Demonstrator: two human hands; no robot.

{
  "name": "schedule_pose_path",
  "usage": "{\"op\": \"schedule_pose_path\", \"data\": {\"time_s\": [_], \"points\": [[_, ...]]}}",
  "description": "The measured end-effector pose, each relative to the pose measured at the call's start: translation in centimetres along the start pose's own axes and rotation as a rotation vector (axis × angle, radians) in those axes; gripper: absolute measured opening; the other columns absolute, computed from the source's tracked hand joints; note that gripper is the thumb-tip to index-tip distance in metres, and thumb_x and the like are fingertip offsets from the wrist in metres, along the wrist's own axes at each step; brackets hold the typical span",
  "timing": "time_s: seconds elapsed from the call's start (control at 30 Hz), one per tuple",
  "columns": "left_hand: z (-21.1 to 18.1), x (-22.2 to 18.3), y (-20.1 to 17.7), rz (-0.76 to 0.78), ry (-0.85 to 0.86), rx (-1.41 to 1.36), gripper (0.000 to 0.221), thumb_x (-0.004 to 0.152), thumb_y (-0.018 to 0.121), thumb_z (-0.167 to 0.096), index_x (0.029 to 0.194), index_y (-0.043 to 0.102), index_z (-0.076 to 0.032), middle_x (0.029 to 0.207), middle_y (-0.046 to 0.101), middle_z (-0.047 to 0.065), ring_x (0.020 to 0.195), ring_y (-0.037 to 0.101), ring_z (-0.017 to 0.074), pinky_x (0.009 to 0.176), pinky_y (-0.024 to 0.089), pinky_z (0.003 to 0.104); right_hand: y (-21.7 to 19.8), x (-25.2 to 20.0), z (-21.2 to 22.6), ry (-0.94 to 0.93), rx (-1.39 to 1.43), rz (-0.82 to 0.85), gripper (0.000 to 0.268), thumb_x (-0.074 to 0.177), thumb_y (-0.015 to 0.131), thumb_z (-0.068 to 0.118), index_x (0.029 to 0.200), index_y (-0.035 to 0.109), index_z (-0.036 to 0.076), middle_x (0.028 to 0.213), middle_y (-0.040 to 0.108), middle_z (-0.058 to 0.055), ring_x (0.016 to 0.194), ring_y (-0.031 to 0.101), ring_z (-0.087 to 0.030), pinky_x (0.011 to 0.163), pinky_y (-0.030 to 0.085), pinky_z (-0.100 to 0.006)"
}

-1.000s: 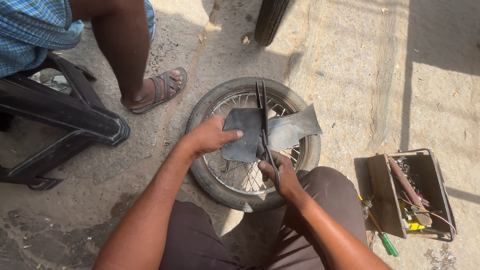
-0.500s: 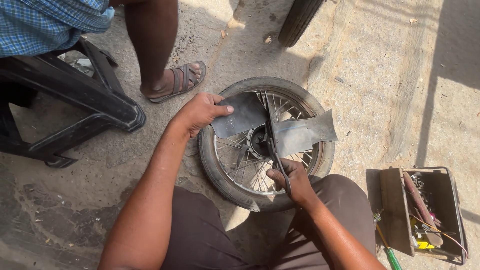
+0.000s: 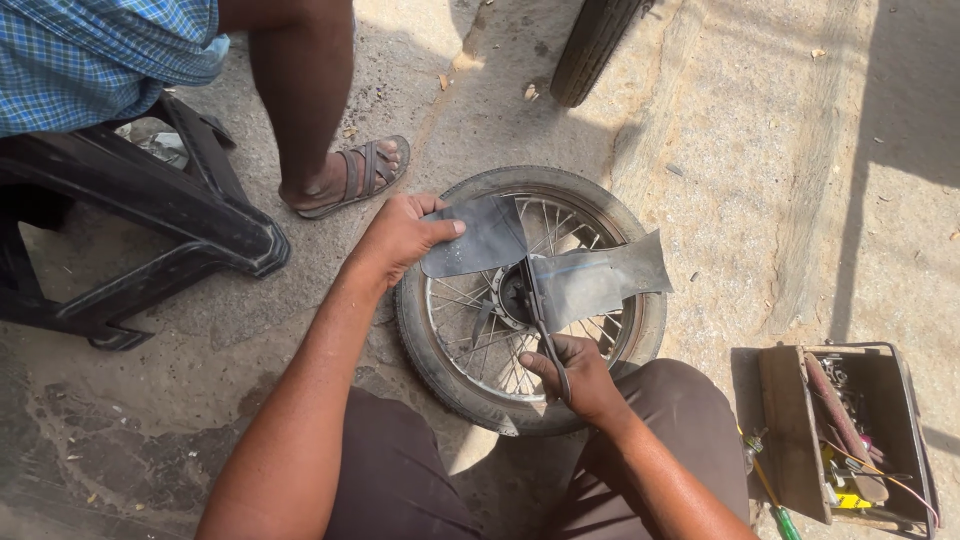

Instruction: Cutting and applying rubber patches to a motorcycle inner tube on a wheel.

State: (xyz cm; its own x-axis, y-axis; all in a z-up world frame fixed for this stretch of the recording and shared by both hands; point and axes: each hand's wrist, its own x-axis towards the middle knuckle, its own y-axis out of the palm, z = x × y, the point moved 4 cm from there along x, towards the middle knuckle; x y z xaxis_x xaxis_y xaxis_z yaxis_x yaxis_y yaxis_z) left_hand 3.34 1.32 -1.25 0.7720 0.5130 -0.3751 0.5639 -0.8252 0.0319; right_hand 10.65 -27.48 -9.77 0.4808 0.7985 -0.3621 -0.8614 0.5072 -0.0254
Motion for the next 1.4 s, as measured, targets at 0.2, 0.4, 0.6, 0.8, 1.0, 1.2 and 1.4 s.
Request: {"op": "schedule_pose_path", "data": {"time_s": [0.2,0.4,0.6,0.8,1.0,1.2,1.4], "points": [[0.8,-1.0,2.3,0.147,-0.057,0.209,0.022,0.080,0.077,-0.004,0.101,0.075,0.004,0.085,0.078,0.011,0.070,0.071,0.0134,0.065,0.059,0.028,-0.8,1.1,1.3,-0.089,0.197,0.072,0.028,0.093,0.072,0.031,0.090,0.070,0.003,0.070,0.066,0.000,0.061,0.061,-0.006,0.057,0.052,-0.024],[2.1,-2.3,7.2,0.284,0.068,0.395,0.025,0.082,0.081,-0.008,0.105,0.075,-0.002,0.094,0.076,0.009,0.087,0.068,0.0136,0.078,0.054,0.027,-2.4,1.8,1.6,-0.150,0.239,-0.093,0.027,0.095,0.074,0.023,0.101,0.069,-0.003,0.079,0.068,-0.007,0.066,0.064,-0.012,0.061,0.052,-0.026],[4.4,-4.1,12.3,0.307,-0.191,-0.505,0.032,0.081,0.074,-0.014,0.112,0.070,-0.016,0.100,0.076,0.002,0.090,0.073,0.0150,0.074,0.061,0.034,-3.7,1.5,3.6,-0.197,0.533,-0.240,0.028,0.092,0.073,0.024,0.102,0.066,-0.002,0.084,0.071,-0.007,0.069,0.065,-0.012,0.063,0.054,-0.026],[9.0,-0.4,10.8,-0.015,-0.095,-0.353,0.026,0.096,0.071,-0.022,0.109,0.071,0.001,0.097,0.074,0.012,0.079,0.070,0.0214,0.060,0.058,0.034,-3.0,1.4,1.1,-0.179,0.361,-0.197,0.034,0.098,0.072,0.030,0.099,0.065,-0.004,0.079,0.066,-0.009,0.066,0.062,-0.014,0.062,0.053,-0.029],[6.0,-0.5,10.1,-0.141,0.020,-0.482,0.027,0.098,0.066,-0.026,0.110,0.070,-0.002,0.100,0.073,0.007,0.081,0.070,0.0157,0.061,0.061,0.031,-1.5,0.6,1.8,-0.226,0.162,-0.020,0.043,0.100,0.061,0.046,0.099,0.062,0.004,0.085,0.061,-0.003,0.080,0.060,-0.012,0.075,0.052,-0.029],[6.3,-0.8,11.6,-0.134,0.092,-0.379,0.032,0.100,0.064,-0.031,0.111,0.069,-0.002,0.096,0.072,0.006,0.078,0.069,0.0135,0.063,0.062,0.029,-0.8,0.6,1.8,-0.224,0.087,-0.005,0.048,0.101,0.057,0.051,0.099,0.060,0.004,0.082,0.058,-0.003,0.080,0.060,-0.014,0.076,0.051,-0.030],[6.3,-1.2,12.1,-0.116,0.079,-0.339,0.033,0.100,0.064,-0.032,0.113,0.066,-0.002,0.095,0.070,0.005,0.075,0.068,0.0130,0.063,0.061,0.027,-0.2,0.4,2.2,-0.206,0.067,-0.031,0.055,0.098,0.057,0.057,0.105,0.060,0.003,0.084,0.057,-0.003,0.082,0.058,-0.014,0.076,0.053,-0.031]]}}
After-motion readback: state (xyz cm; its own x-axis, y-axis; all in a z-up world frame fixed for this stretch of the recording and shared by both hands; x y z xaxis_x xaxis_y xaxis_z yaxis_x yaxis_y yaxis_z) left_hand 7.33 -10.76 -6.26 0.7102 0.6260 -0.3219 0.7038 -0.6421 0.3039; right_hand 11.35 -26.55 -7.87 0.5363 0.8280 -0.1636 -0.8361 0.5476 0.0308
